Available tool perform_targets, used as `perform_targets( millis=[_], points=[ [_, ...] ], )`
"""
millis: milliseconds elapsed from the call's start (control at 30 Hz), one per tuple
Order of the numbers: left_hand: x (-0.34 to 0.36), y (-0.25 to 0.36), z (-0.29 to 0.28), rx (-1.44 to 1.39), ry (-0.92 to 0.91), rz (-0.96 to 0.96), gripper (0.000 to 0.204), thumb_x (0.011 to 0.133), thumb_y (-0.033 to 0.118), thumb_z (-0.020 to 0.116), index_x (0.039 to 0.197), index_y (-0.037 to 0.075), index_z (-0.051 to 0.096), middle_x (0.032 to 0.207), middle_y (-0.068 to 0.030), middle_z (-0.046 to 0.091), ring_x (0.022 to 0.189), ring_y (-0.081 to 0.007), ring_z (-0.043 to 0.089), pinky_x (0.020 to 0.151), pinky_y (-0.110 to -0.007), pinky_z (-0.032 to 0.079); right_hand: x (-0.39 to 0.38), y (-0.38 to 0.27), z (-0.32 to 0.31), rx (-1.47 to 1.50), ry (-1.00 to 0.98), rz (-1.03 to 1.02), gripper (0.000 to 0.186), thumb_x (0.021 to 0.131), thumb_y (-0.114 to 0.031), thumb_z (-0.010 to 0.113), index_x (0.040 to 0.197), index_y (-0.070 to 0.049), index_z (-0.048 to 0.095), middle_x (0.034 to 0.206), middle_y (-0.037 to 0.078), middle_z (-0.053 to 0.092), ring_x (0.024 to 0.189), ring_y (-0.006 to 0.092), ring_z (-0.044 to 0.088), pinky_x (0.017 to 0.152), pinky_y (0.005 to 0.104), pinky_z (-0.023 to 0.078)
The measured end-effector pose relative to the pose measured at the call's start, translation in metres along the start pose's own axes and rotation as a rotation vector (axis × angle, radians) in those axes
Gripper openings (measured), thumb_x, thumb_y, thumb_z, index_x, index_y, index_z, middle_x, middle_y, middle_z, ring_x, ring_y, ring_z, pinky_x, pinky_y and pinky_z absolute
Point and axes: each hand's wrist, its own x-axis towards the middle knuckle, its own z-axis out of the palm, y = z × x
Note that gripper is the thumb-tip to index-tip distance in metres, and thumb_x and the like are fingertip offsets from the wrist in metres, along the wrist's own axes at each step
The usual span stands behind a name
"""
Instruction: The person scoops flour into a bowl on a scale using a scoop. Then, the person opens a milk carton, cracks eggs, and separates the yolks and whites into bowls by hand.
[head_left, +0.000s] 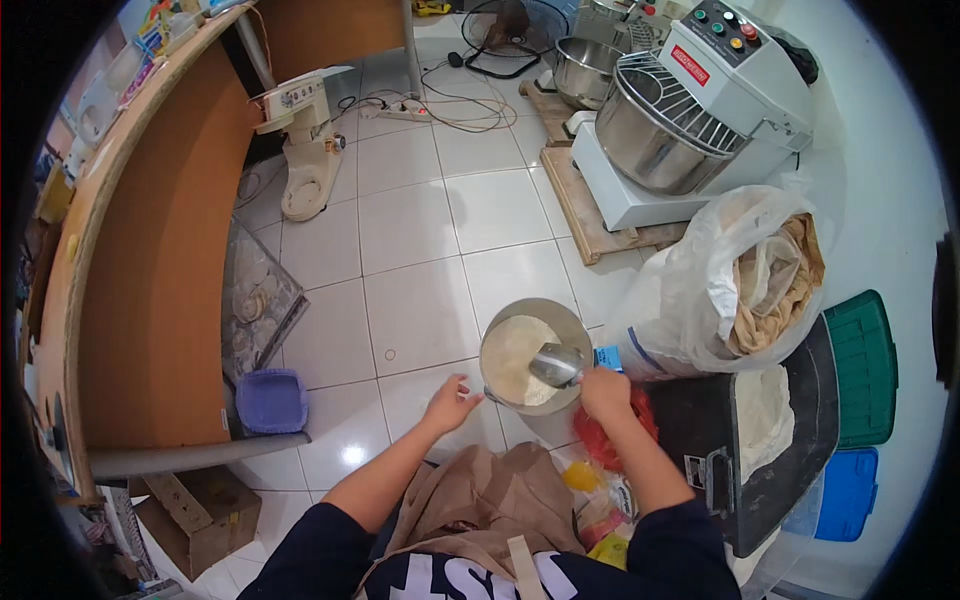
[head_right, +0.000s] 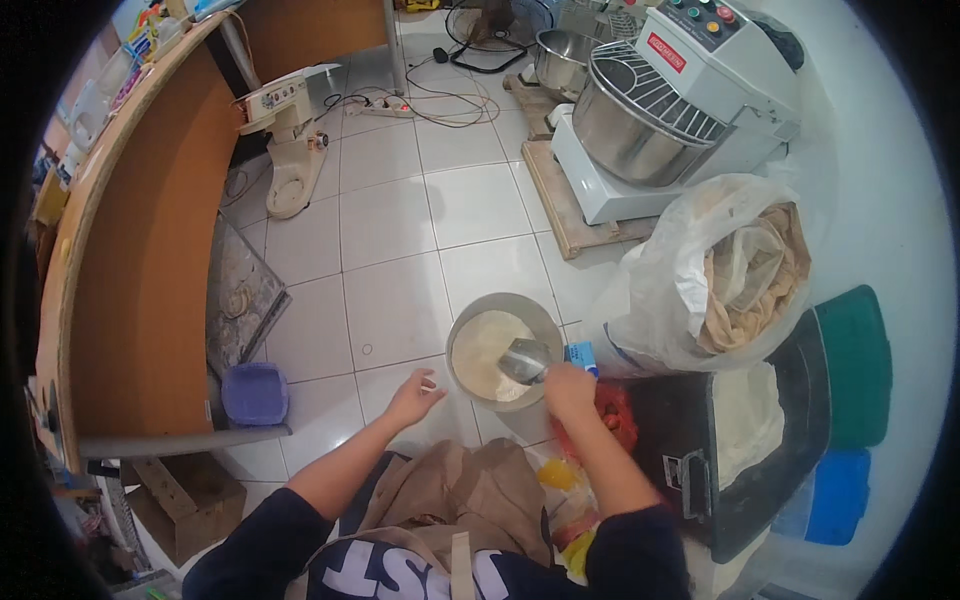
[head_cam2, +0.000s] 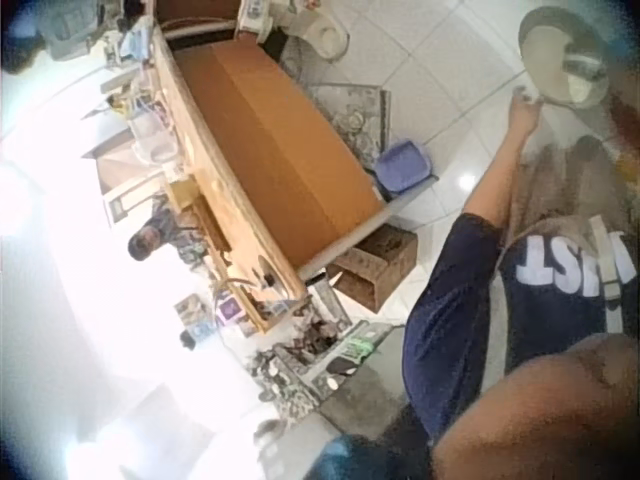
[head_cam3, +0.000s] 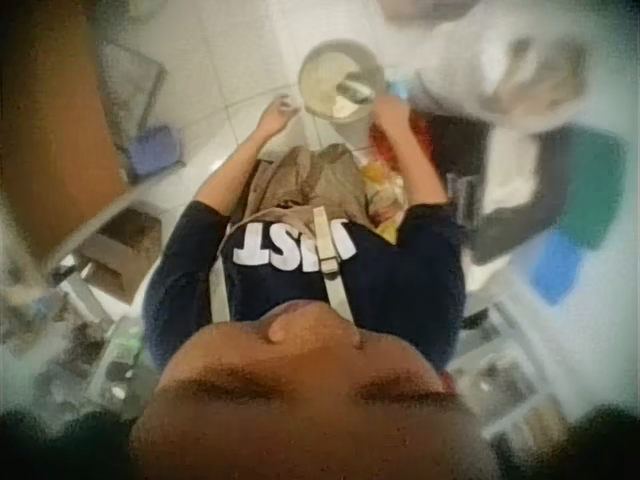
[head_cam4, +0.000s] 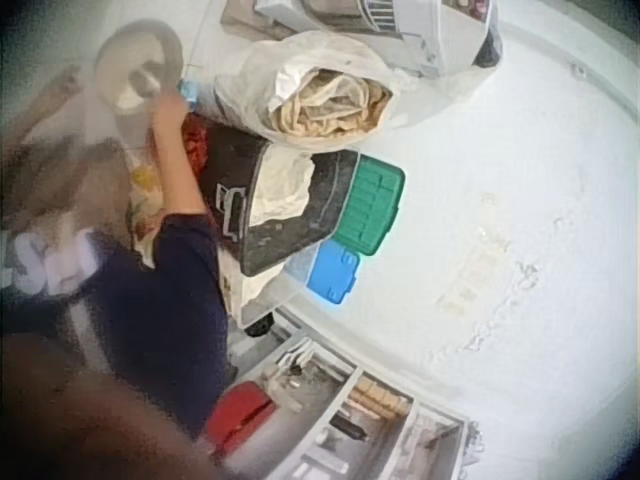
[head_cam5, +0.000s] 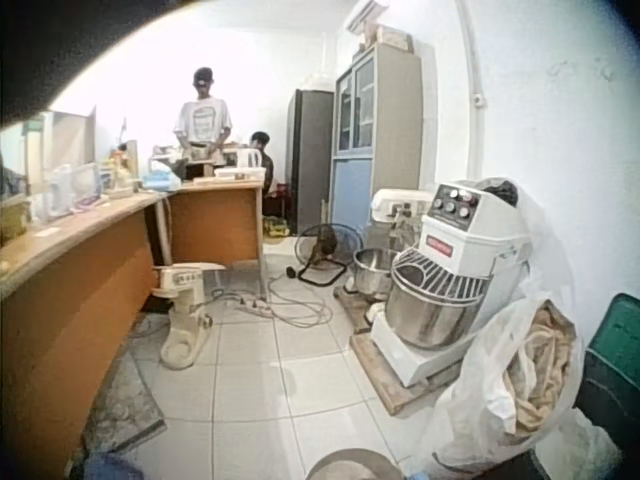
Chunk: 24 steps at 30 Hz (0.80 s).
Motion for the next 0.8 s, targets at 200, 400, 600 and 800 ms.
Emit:
perform_targets(
  millis=[200,400,600,800],
  points=[
    [0.061,0.005,-0.006,-0.075,-0.125,-0.156,0.06,0.086,0.029,0.058,0.135,0.005,0.032,0.077,-0.0143,0.066,0.074,-0.026,0.066,0.074,-0.037,0.05,0.078,-0.022,0.013,-0.323,0.167,-0.15,0.016,0.08,-0.019,0.054,0.087,-0.009,0.064,0.087,0.011,0.066,0.083,0.0219,0.065,0.063,0.0359,0.05],
    [0.072,0.021,0.001,-0.074,-0.171,-0.211,0.057,0.089,0.017,0.05,0.14,0.009,0.025,0.069,-0.0138,0.065,0.064,-0.0238,0.067,0.069,-0.037,0.051,0.089,-0.03,0.073,-0.182,-0.329,-0.109,0.021,0.08,-0.018,0.053,0.082,-0.005,0.07,0.085,0.015,0.068,0.08,0.0264,0.066,0.066,0.0394,0.051],
    [0.076,0.03,0.003,-0.098,-0.226,-0.212,0.059,0.09,0.015,0.049,0.142,0.012,0.022,0.07,-0.0136,0.066,0.063,-0.0219,0.066,0.067,-0.036,0.052,0.067,-0.002,0.114,0.366,-0.462,-0.018,0.026,0.082,-0.024,0.053,0.088,-0.005,0.068,0.09,0.021,0.065,0.086,0.0355,0.064,0.074,0.0433,0.05],
    [0.073,0.036,-0.016,-0.084,-0.27,-0.337,0.06,0.089,0.014,0.052,0.142,0.011,0.024,0.071,-0.0123,0.066,0.065,-0.0201,0.066,0.069,-0.034,0.051,0.059,-0.035,-0.016,0.055,-0.059,0.046,0.019,0.085,-0.017,0.048,0.091,-0.008,0.064,0.086,0.018,0.065,0.08,0.0324,0.065,0.069,0.0453,0.05]
  ],
)
